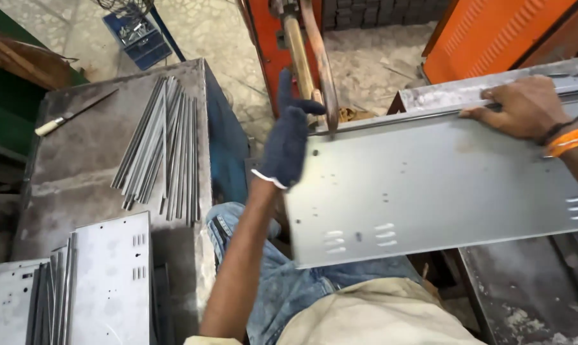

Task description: The person is assembling and spot welding metal panels to a frame at a workstation.

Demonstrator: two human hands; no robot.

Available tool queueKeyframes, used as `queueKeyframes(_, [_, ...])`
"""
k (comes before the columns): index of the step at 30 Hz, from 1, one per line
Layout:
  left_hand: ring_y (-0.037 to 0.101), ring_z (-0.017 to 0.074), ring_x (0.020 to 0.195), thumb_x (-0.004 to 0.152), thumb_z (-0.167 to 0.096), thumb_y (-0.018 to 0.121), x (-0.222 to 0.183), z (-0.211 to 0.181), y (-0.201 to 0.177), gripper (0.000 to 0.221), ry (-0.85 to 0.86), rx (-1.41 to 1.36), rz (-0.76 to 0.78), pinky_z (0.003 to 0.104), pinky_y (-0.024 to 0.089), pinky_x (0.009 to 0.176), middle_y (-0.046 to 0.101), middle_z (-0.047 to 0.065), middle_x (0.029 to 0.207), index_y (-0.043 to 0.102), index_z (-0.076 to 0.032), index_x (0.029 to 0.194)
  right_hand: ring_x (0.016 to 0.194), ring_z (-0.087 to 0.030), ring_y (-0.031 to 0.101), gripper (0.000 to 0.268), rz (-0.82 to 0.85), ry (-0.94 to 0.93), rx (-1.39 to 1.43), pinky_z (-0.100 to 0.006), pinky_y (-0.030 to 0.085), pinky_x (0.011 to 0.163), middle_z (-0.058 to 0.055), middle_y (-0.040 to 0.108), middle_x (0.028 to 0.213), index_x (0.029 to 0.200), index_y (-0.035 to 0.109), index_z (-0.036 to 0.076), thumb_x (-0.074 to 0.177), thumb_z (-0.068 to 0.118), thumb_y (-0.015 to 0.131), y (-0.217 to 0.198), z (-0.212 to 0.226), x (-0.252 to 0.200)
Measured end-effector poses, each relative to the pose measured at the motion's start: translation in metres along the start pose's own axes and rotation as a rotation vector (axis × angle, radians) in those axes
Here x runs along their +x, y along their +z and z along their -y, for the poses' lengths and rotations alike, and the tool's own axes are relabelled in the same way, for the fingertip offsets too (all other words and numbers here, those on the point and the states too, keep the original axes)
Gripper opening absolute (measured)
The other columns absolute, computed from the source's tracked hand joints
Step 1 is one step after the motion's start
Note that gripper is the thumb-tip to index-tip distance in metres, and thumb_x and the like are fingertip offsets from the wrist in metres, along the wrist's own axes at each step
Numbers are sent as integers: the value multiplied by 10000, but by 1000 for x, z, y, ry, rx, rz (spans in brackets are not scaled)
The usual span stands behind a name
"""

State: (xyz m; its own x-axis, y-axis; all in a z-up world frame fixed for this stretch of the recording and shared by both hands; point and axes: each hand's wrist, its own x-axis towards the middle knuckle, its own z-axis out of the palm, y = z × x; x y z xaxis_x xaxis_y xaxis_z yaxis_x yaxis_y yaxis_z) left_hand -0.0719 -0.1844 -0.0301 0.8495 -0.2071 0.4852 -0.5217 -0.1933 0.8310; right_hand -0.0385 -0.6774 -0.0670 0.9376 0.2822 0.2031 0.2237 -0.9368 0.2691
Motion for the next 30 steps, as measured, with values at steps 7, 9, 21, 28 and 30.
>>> queueKeyframes(7, [738, 347, 898, 983, -415, 669, -13, -25, -108, 299, -191, 645, 285, 467, 560, 811, 764, 165, 958, 783, -152, 1069, 717, -378, 693, 614, 107, -75, 293, -507, 511, 681, -183, 700, 734, 1046, 764, 82, 922, 653, 576, -107, 146, 50])
queueKeyframes(9, [719, 387, 895, 926, -422, 701, -24, -12, -141, 360, -207, 750, 223, 482, 549, 791, 755, 185, 973, 772, -121, 1110, 732, -408, 669, 425, -29, -263, 494, -511, 498, 659, -194, 676, 757, 1011, 686, 38, 957, 453, 618, -116, 169, 59])
queueKeyframes(21, [698, 358, 905, 866, -385, 751, -55, -12, -209, 316, 94, 1096, 77, 505, 527, 832, 738, 120, 963, 783, -121, 1037, 706, -387, 651, 202, -204, -335, 559, -503, 452, 634, -182, 630, 700, 895, 610, 47, 964, 224, 679, -93, 183, 60])
queueKeyframes(28, [703, 353, 869, 883, -314, 758, -8, -25, -65, 423, 203, 649, 218, 469, 546, 747, 724, 168, 1000, 700, -67, 1221, 603, -353, 639, 149, -158, -330, 573, -484, 417, 563, -155, 624, 631, 931, 651, 56, 941, 202, 679, -102, 193, 62])
queueKeyframes(30, [716, 370, 817, 954, -354, 684, -4, -7, -39, 253, 56, 708, 319, 512, 544, 719, 741, 147, 928, 725, -131, 1067, 578, -327, 640, 168, -97, -316, 572, -476, 415, 560, -137, 617, 604, 915, 646, 60, 950, 222, 673, -103, 198, 59])
